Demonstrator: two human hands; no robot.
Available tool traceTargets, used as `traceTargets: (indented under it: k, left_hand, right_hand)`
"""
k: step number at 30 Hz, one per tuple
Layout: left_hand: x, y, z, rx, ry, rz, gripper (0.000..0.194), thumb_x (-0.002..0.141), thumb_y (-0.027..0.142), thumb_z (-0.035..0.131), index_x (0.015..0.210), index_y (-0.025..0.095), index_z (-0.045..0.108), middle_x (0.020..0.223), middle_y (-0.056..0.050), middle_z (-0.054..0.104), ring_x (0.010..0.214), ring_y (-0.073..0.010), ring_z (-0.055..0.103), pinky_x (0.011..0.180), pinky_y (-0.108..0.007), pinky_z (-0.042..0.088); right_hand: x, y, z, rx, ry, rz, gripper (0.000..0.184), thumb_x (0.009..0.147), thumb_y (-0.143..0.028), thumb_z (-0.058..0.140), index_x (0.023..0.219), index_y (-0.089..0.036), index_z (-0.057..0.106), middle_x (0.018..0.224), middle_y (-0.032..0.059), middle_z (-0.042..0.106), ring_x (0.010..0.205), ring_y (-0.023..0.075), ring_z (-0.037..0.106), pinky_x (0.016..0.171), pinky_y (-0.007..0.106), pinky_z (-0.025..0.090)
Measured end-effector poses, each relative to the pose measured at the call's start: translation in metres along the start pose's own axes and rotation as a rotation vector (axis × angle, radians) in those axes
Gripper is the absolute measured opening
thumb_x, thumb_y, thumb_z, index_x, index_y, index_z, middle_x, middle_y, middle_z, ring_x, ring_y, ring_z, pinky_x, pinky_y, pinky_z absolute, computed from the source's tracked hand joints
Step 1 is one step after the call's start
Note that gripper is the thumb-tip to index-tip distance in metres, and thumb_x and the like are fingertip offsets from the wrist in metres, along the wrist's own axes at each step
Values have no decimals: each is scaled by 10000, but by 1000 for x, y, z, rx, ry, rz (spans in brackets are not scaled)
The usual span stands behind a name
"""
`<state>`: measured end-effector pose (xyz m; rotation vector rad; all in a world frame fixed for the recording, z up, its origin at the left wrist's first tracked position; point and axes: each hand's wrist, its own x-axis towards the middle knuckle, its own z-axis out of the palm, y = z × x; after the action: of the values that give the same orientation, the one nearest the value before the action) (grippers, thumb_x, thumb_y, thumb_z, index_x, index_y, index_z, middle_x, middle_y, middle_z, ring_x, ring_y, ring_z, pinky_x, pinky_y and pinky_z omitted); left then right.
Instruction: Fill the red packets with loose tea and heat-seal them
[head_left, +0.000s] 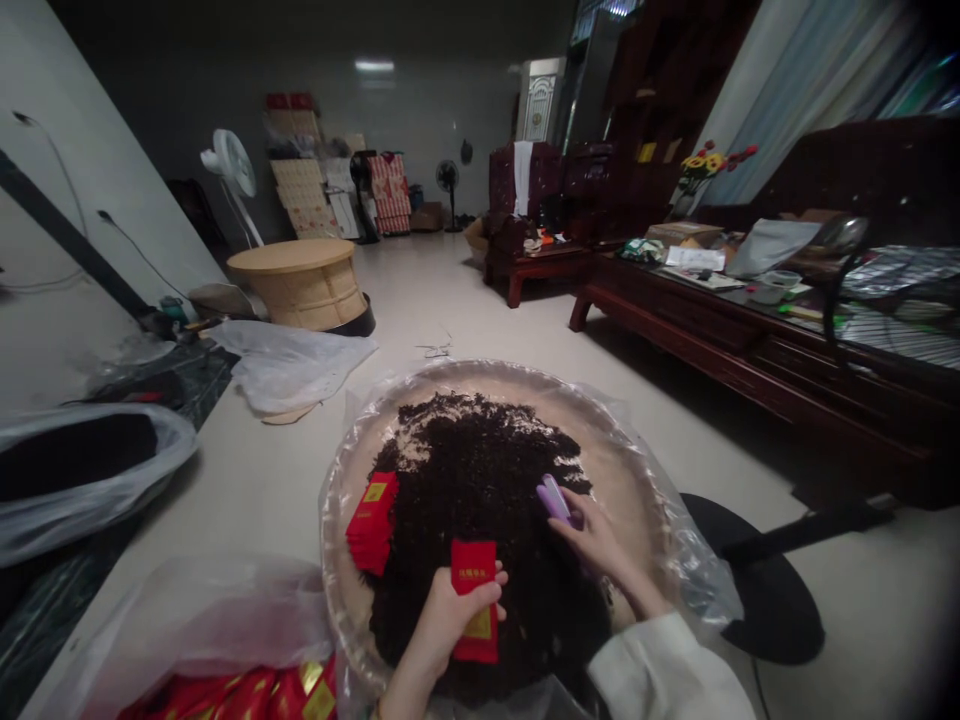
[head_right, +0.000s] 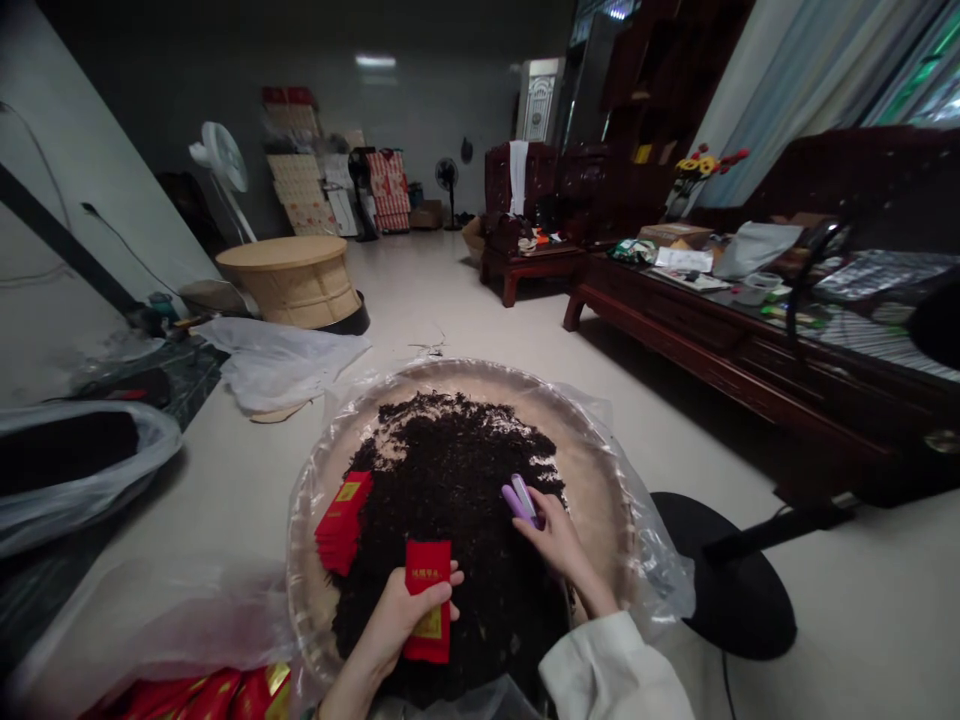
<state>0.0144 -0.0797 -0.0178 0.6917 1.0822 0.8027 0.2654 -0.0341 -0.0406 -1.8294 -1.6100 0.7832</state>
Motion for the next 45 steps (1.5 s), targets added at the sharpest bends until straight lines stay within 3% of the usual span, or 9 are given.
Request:
traceTargets:
  k: [4, 7, 12, 16, 21, 23, 36, 45]
  left_hand:
    - [3, -6, -1, 58, 9, 23, 687, 425, 515, 872, 927, 69, 723, 873, -163, 751, 530, -169, 653, 531, -272, 503]
    - [7, -12, 0, 141, 4, 61, 583, 457, 504, 855, 821, 66, 727, 653, -92, 717, 519, -180, 638, 523, -272, 488]
    - [9, -16, 1, 216, 12, 82, 446, 454, 441, 858, 672, 95, 682, 518, -26, 635, 486, -177, 606, 506, -270, 465]
    - [6, -13, -2, 225, 0, 91, 462, 464, 483, 849, 664, 109, 664, 544, -31, 644, 512, -187, 614, 525, -281, 469]
    - [0, 5, 0, 50, 22, 233, 573, 617, 563, 763, 997, 140, 695, 1027, -123, 723, 947, -267, 656, 824, -332, 497]
    - [-1, 10, 2, -4, 4, 232, 583, 667, 576, 726, 1055, 144, 683, 1099, -129, 708, 1001, -273, 643, 868, -341, 482]
    - [-5, 11, 2, -73, 0, 193, 587, 645, 551, 762, 1041, 122, 700, 996, -127, 739, 861, -240, 674, 754, -297, 494]
    - [-6, 12, 2, -20, 12, 190, 588, 650, 559, 750, 1052, 136, 677, 1041, -122, 725, 958, -265, 666, 800, -315, 504]
  right_hand:
    - [-15, -51, -25, 162, -291, -213, 529, 759, -409, 643, 1250, -224, 573, 1097, 54, 609, 985, 235, 578, 884, 348, 451]
    - [-26, -89, -24, 124, -482, -315, 491, 731, -369, 704, 1191, -215, 624, 1016, 49, 607, 902, 211, 578, 810, 312, 460]
    - [-32, -124, -7, 80, -515, -315, 289, 754, -203, 674, 1040, -185, 709, 938, 53, 648, 863, 198, 591, 787, 284, 432]
    - [-32, -129, -2, 47, -460, -328, 212, 783, -166, 632, 963, -206, 736, 866, 38, 648, 818, 184, 582, 740, 267, 410]
    - [-34, -126, -2, 24, -491, -348, 240, 815, -197, 612, 1017, -237, 734, 824, 28, 625, 794, 180, 572, 719, 258, 404]
    - [-34, -125, -1, 33, -498, -340, 306, 818, -202, 611, 1104, -253, 708, 838, 30, 626, 804, 184, 574, 728, 261, 407]
    - [-36, -126, 2, 45, -510, -339, 364, 837, -192, 588, 1183, -268, 672, 839, 37, 615, 818, 193, 571, 736, 265, 408]
    - [-38, -123, 5, 74, -485, -348, 332, 844, -216, 584, 1159, -260, 678, 848, 35, 619, 810, 184, 577, 739, 263, 413]
